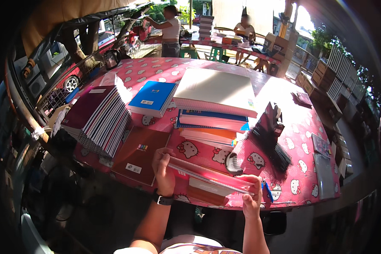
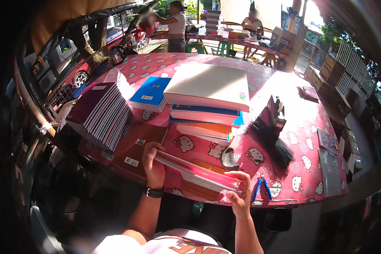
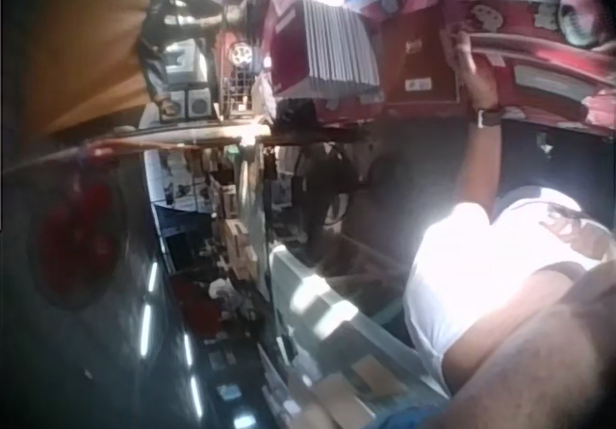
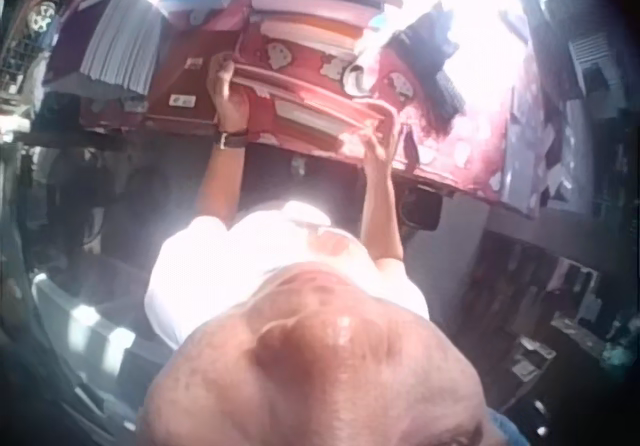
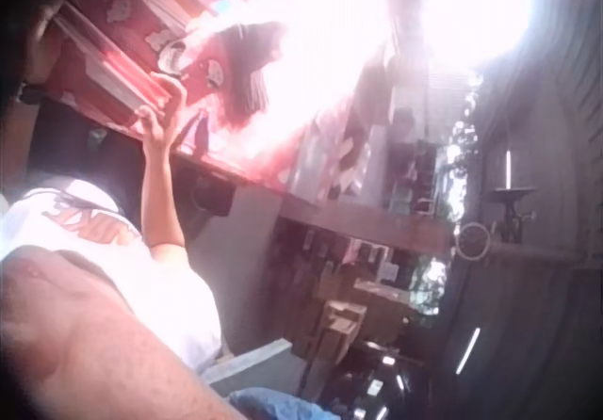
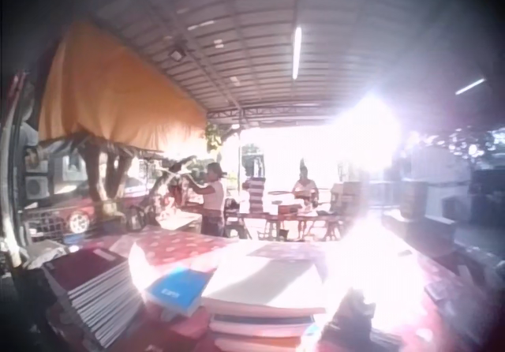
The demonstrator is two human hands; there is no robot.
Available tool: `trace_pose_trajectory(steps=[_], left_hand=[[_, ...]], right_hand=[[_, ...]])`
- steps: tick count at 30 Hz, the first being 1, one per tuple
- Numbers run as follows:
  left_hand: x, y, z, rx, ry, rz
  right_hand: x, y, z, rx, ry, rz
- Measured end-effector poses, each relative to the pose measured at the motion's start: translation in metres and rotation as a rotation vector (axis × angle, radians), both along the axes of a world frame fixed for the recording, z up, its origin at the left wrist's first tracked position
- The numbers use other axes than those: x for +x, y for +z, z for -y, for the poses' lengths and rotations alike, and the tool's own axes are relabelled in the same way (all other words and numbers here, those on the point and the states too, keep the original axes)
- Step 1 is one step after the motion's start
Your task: The person takes colorful notebooks out of a cardboard box and places them onto a table with a pink cloth, where they then use a blue plastic tool to separate or adjust individual notebooks within a stack.
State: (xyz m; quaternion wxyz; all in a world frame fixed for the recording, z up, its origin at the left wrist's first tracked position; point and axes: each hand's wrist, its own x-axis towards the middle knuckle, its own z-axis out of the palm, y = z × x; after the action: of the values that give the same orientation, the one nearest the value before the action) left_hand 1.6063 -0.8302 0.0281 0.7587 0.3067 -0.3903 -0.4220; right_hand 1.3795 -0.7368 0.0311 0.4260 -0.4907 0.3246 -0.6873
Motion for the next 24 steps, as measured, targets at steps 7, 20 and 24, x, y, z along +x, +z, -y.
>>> trace_pose_trajectory(steps=[7,20,24], left_hand=[[-0.003,-0.015,0.023,-0.020,-0.120,-0.115],[0.027,-0.012,0.026,-0.024,-0.192,0.029],[0.029,-0.008,0.022,0.001,-0.266,0.074]], right_hand=[[0.000,-0.075,-0.012,0.182,-0.042,-0.424],[-0.174,-0.097,0.121,0.522,-0.748,-1.602],[-0.183,-0.098,0.130,0.407,-0.716,-1.713]])
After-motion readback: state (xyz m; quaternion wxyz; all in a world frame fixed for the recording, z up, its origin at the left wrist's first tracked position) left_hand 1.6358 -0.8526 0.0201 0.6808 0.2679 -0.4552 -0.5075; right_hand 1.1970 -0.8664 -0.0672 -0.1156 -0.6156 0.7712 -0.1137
